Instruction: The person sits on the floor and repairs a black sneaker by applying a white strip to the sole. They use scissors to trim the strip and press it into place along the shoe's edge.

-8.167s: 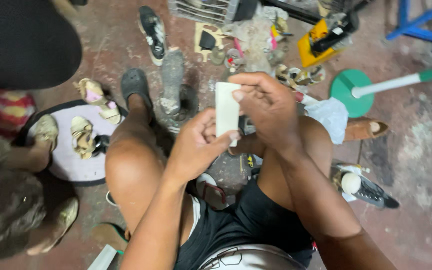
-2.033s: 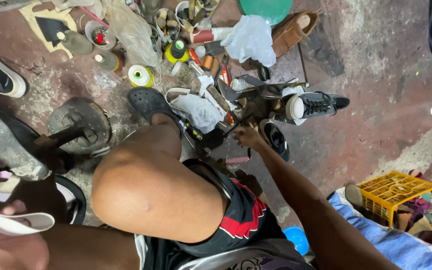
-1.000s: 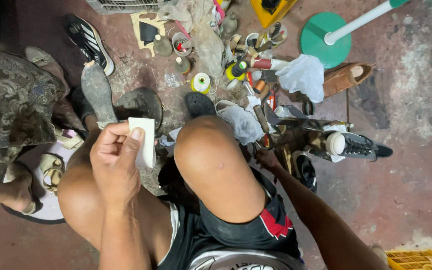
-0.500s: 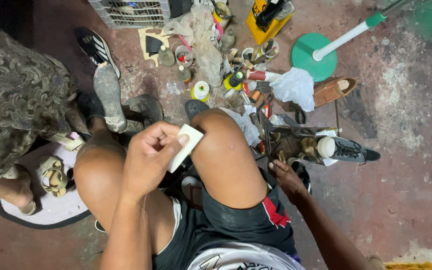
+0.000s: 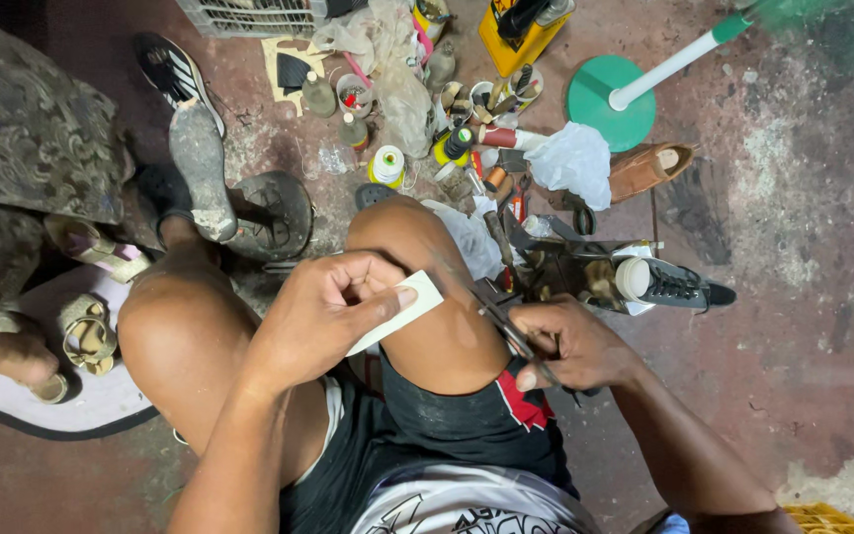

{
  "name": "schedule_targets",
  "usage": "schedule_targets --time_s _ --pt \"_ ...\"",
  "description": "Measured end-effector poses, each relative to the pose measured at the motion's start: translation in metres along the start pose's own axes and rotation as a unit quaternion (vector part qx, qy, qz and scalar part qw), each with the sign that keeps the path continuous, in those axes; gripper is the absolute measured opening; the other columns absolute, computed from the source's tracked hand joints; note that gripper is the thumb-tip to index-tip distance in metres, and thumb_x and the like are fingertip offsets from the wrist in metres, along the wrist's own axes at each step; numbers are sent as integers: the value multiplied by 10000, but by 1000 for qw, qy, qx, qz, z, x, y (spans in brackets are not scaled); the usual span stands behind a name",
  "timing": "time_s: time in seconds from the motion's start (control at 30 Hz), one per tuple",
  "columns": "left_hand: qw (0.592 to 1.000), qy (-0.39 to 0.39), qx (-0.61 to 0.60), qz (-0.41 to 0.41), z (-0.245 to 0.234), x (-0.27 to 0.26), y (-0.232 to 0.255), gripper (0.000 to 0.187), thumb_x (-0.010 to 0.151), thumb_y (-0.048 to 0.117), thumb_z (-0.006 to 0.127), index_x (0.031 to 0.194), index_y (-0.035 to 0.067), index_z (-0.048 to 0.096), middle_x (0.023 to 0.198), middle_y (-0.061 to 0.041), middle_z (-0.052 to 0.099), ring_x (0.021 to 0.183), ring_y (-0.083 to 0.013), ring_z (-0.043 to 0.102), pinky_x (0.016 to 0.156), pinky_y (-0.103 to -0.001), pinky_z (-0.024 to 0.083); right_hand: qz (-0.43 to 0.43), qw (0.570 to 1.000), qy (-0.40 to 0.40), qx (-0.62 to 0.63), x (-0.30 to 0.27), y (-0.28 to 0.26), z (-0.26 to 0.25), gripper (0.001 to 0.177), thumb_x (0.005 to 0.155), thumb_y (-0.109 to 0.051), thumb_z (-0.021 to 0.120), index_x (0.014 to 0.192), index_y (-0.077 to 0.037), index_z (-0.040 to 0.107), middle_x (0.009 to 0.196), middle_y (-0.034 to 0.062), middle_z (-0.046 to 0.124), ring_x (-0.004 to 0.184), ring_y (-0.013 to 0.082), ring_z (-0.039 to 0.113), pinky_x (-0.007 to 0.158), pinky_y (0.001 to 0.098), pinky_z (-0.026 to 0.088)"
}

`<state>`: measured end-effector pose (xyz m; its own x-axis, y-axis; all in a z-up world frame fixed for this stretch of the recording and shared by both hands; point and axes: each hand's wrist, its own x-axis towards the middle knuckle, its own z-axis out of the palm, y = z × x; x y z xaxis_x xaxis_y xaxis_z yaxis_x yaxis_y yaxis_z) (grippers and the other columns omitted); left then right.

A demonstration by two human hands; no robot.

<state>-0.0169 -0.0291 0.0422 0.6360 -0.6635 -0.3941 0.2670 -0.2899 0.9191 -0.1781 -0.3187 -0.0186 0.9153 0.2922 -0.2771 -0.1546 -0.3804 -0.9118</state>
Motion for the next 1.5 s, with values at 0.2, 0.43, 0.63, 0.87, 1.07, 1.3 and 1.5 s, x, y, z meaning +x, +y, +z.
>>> schedule_targets --time_s 0.2,0.43,0.63,0.87,1.07,1.3,1.5 --pt "1000 -1 -9 3 -1 0 -6 119 891 154 755 868 41 782 635 76 610 562 -2 488 487 -208 401 -10 998 -52 -41 16 -14 -3 673 710 -619 842 706 -86 432 598 -15 243 549 119 284 501 339 232" --pt "999 12 41 -3 -6 0 -6 110 871 158 764 852 54 792 608 73 607 542 0 477 474 -211 396 -4 996 -71 -60 24 -24 -6 668 683 -595 867 716 -79 444 596 -8 259 545 136 294 491 350 248" --pt "1000 8 1 -6 -6 -1 -7 111 876 147 757 862 42 790 628 76 619 553 2 481 477 -207 390 -2 995 -82 -63 25 -27 -10 690 688 -592 873 705 -80 411 594 -13 255 543 132 303 493 350 254" --pt "1000 8 -16 -1 -6 -1 -7 120 891 148 752 861 35 781 627 72 607 551 1 472 471 -208 374 -1 996 -70 -59 24 -28 -6 659 706 -600 862 714 -102 430 603 -29 227 545 105 286 502 335 245" --pt "1000 8 -2 8 -6 0 -9 120 886 153 754 852 40 776 617 75 605 544 3 477 469 -207 385 4 996 -67 -58 23 -25 -5 638 707 -590 860 724 -100 453 593 -37 249 539 104 286 491 333 248" --pt "1000 9 11 15 -7 -1 -9 126 880 164 759 849 44 777 608 71 604 539 -1 470 465 -214 379 -9 997 -58 -54 20 -25 -6 697 707 -656 837 721 -91 429 606 -27 248 548 113 296 502 336 246" --pt "1000 7 1 27 -6 0 -8 123 888 164 754 853 48 774 632 84 619 563 9 490 481 -204 403 -7 996 -57 -71 21 -27 -6 703 683 -642 854 714 -92 418 597 -22 249 537 118 301 492 334 255"
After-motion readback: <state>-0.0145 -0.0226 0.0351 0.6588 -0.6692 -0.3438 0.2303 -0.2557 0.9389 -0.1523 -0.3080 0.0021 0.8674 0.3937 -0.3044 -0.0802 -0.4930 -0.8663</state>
